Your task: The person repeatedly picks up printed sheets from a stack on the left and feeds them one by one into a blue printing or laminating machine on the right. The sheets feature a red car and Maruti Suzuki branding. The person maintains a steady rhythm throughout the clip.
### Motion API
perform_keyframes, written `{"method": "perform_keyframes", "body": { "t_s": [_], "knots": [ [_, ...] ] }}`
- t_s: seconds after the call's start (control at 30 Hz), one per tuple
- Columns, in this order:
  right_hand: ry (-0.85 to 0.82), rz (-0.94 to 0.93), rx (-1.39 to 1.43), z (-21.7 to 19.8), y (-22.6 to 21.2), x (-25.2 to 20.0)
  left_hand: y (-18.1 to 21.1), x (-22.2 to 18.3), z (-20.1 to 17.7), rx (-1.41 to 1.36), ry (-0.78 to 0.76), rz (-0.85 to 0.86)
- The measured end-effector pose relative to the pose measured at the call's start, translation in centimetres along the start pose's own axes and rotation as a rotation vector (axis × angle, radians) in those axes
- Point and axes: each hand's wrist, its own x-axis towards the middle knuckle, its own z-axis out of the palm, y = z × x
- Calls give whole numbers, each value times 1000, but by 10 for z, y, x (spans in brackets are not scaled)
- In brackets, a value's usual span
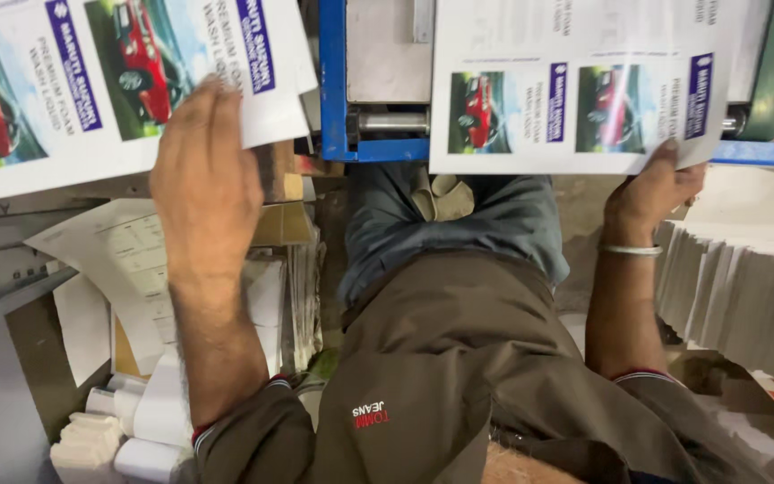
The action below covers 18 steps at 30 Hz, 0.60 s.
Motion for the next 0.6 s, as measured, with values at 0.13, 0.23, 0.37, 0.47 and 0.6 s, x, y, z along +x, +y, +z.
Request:
{"method": "perform_keyframes", "body": {
  "t_s": [0.13,0.23,0.37,0.47,0.6],
  "knots": [
    [18,11,70,-3,20,-13,-2,-2,-10,267,168,6],
    [-45,13,39,9,36,2,-5,-4,-10,139,54,-53],
    [-25,24,9,38,48,32,-14,-6,-3,50,35,-55],
    [-56,238,185,59,46,46,-29,-10,-5,-36,-2,-45],
    [-314,529,115,76,13,29,-69,-7,-19,-519,74,-213]
  ]
}}
